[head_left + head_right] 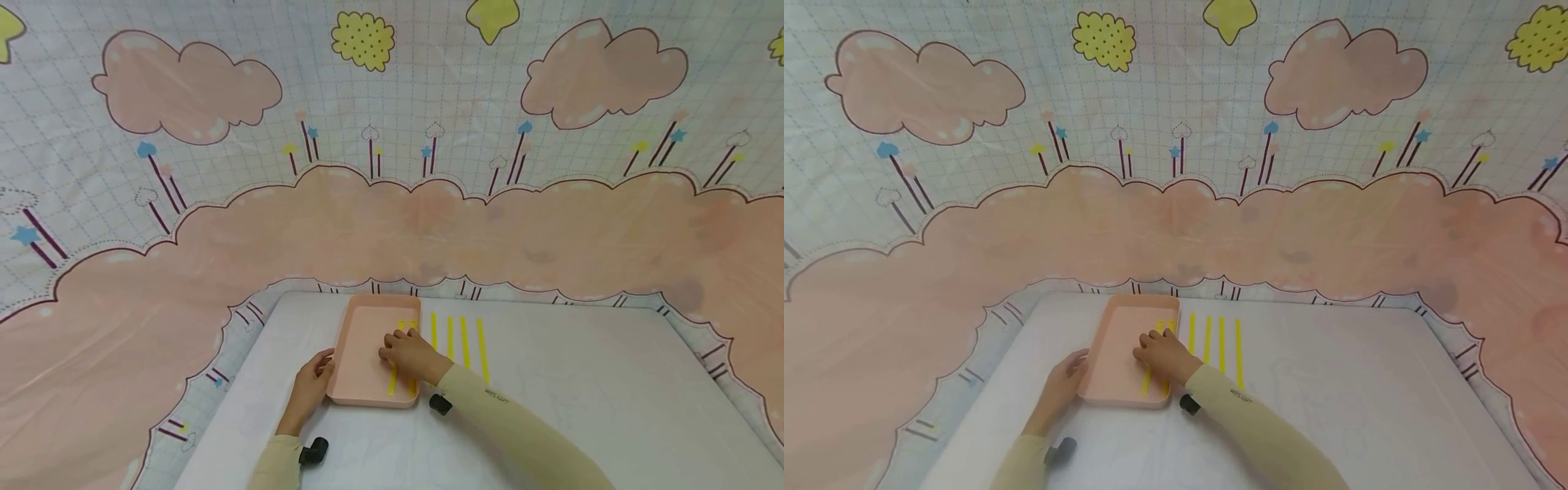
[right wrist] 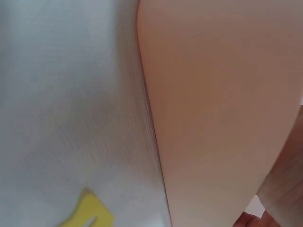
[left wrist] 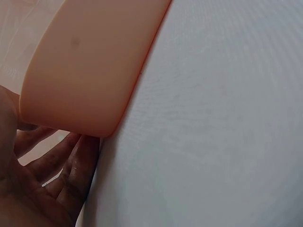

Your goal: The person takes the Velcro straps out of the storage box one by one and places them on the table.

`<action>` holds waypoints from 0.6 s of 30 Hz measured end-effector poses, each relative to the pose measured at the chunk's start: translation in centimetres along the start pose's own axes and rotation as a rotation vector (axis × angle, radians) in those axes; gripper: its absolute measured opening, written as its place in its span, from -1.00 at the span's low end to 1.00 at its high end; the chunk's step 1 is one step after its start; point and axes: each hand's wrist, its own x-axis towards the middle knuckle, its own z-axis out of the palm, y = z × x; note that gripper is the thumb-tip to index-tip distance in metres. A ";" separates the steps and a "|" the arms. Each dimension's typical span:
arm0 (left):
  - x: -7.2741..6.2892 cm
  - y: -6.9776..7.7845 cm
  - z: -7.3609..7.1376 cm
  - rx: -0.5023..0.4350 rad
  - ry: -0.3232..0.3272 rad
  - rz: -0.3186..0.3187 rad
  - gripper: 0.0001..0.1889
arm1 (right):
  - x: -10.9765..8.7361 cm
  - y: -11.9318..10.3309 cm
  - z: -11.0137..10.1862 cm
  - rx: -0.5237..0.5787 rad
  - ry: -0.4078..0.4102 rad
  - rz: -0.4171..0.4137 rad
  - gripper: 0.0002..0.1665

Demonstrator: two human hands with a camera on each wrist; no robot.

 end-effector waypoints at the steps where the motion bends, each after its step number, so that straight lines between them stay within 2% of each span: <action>1: -0.1 0.0 0.0 0.002 0.001 0.002 -0.63 | 0.0 0.0 0.0 0.002 -0.001 0.001 -0.70; 9: -0.3 0.4 -0.1 0.010 -0.006 0.011 -0.63 | 0.1 -0.2 0.1 0.018 0.027 -0.018 -0.79; 18: -0.3 0.4 0.0 0.008 -0.002 0.000 -0.62 | 0.2 -0.3 -0.1 -0.008 0.015 -0.026 -0.75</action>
